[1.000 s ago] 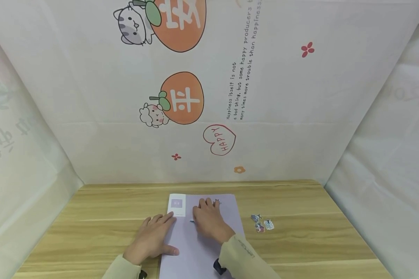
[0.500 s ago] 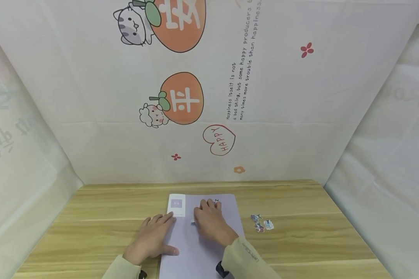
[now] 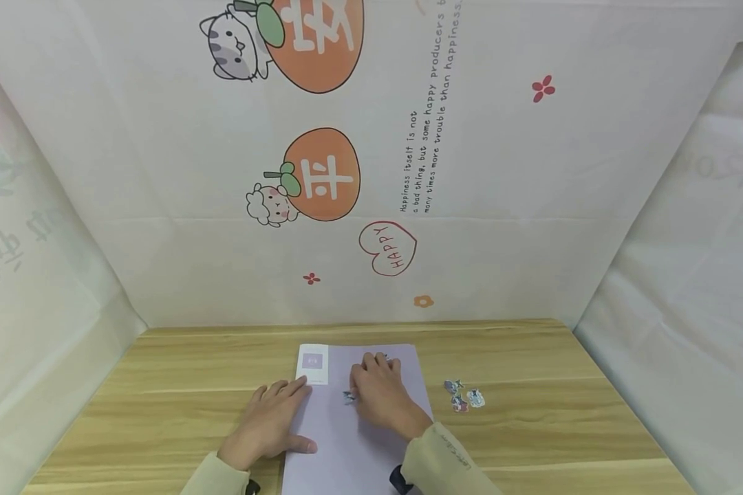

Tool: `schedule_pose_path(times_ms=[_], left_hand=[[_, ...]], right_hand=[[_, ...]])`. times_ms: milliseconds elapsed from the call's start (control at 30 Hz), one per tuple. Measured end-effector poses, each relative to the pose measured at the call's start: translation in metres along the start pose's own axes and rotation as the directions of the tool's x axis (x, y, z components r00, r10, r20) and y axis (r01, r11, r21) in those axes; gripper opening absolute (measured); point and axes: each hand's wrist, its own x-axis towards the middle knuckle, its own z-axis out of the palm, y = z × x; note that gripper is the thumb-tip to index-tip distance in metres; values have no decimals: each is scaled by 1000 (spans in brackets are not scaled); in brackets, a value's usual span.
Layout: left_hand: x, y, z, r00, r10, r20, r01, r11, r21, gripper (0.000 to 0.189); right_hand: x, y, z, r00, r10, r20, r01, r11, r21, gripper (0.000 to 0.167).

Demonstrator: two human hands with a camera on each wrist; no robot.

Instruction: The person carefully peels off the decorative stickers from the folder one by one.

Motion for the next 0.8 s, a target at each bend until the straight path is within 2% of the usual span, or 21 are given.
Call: schedule_pose_path(times_ms=[567, 800], left_hand=[[-2, 1, -2, 1000, 3, -14, -3, 1000, -4, 97], [-2, 0, 0, 1000, 0, -8, 0, 1000, -3, 97]], right_hand=[[-21, 25, -4, 1000, 8, -3, -8, 1000, 8, 20], [-35, 38, -11, 999, 45, -22, -45, 999, 11, 26]])
